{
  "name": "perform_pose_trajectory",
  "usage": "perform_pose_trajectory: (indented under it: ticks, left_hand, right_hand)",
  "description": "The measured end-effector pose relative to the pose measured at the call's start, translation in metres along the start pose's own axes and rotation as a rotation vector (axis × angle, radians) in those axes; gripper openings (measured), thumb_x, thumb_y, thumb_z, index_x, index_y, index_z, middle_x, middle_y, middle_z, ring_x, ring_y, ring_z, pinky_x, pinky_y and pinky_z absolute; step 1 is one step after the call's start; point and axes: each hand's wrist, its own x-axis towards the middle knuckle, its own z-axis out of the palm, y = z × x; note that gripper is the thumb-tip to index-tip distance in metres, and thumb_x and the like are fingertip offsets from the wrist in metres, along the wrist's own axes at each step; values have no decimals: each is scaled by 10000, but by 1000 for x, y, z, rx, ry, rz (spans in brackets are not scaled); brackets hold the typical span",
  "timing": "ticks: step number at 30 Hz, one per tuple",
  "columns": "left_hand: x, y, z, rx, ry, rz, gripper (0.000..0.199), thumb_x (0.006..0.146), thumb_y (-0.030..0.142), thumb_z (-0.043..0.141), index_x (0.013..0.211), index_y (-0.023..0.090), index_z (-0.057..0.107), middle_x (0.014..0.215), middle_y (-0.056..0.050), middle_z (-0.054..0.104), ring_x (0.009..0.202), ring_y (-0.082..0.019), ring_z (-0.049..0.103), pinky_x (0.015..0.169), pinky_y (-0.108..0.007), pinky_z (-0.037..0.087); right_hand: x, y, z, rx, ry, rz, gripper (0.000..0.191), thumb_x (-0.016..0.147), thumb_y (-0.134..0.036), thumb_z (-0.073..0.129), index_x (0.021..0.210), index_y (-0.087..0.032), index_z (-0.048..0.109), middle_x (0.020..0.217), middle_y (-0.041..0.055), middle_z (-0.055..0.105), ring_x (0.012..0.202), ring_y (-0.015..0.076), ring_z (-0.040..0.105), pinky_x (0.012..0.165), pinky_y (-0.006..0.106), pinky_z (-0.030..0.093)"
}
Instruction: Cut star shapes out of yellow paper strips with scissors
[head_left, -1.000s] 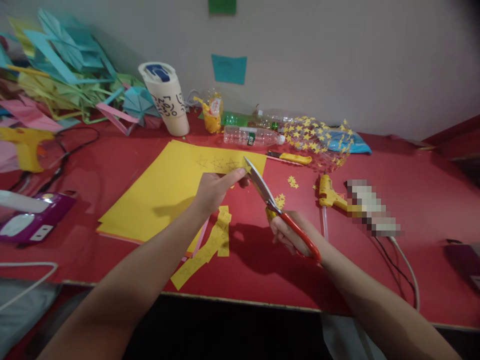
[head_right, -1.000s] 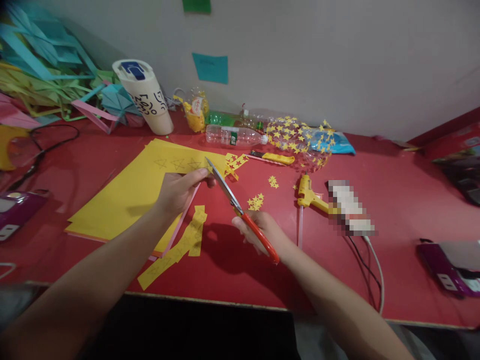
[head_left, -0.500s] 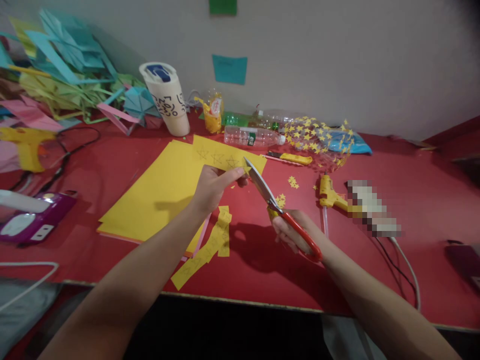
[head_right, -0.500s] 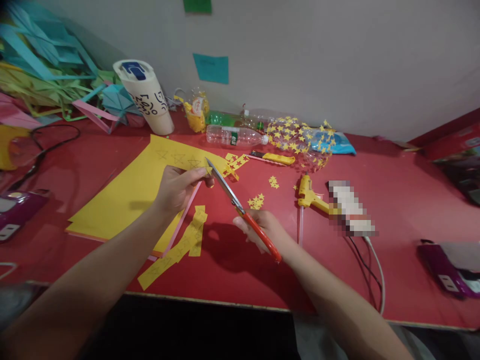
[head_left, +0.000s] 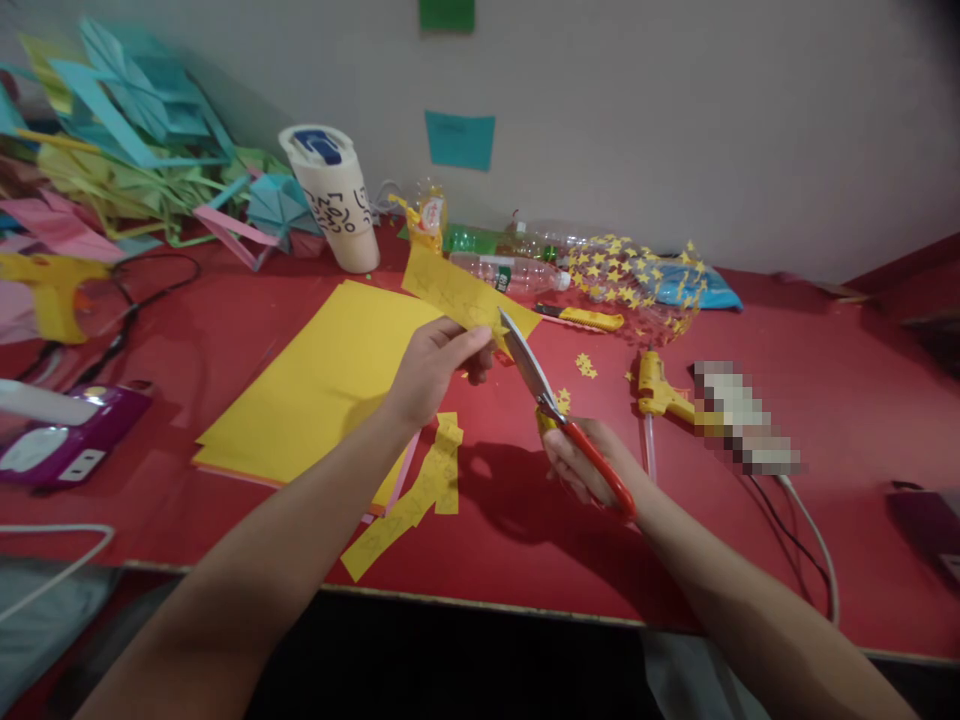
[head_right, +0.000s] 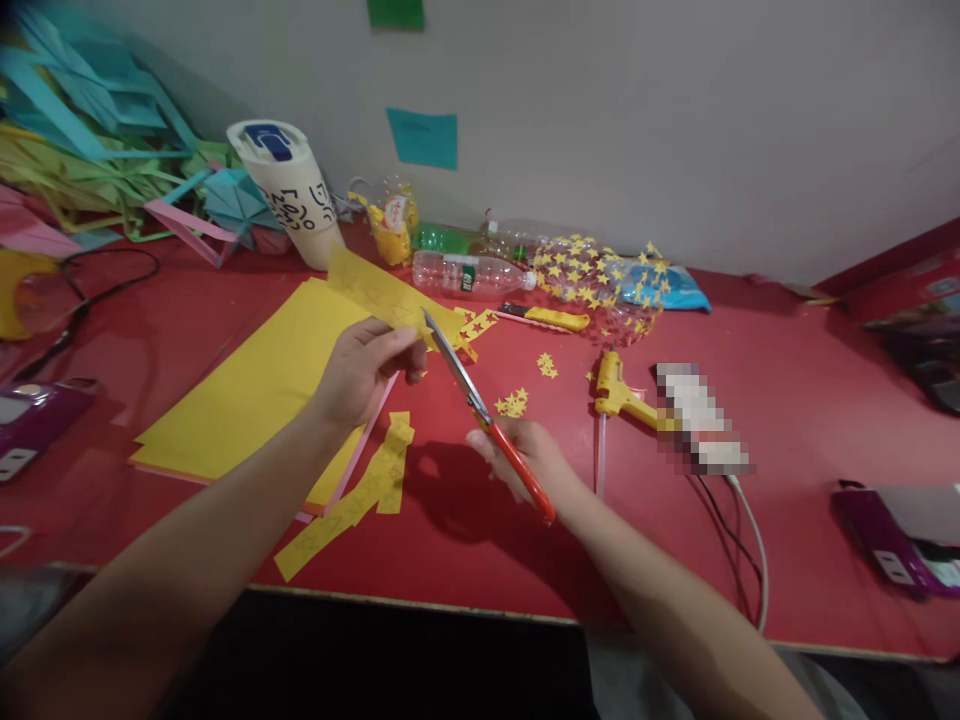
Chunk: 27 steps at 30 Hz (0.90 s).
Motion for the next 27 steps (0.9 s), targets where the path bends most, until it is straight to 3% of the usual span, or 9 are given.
perform_pose_trajectory:
  ticks: [8, 16, 21, 27]
  left_hand:
    - [1, -1, -2, -24, 17, 59, 143, 776, 281, 587, 687, 169, 606, 561, 22, 593, 466, -60, 520, 463, -204, 436]
    - [4, 8, -10, 198, 16, 75, 179, 713, 242, 586, 552, 178, 543, 474, 30, 499, 416, -61, 448, 422, -223, 370]
    - [6, 14, -12, 215, -16, 56, 164, 656, 236, 612, 520, 174, 544, 451, 34, 469, 402, -56, 421, 408, -221, 355]
    - [4, 11, -8, 87, -58, -70, 178, 679, 301, 637, 571, 169, 583, 491, 12, 545, 434, -70, 479, 418, -217, 382]
  right_hand:
    - [0, -1, -2, -4, -12, -17, 540, 707, -731, 538, 557, -236, 383, 345, -98, 366, 293, 70, 362, 510, 311, 482]
    - [2, 5, -8, -38, -80, -20, 599, 686, -808, 488, 577, -227, 386, 370, -69, 408, 312, 79, 399, 366, 238, 355]
    - [4, 12, -10, -39, -71, -41, 592, 697, -796, 486, 565, -229, 377, 351, -104, 346, 272, 54, 340, 491, 293, 491]
    - [2, 4, -5, -29, -53, -26, 553, 720, -765, 476, 575, -239, 388, 348, -89, 369, 315, 85, 394, 511, 315, 498]
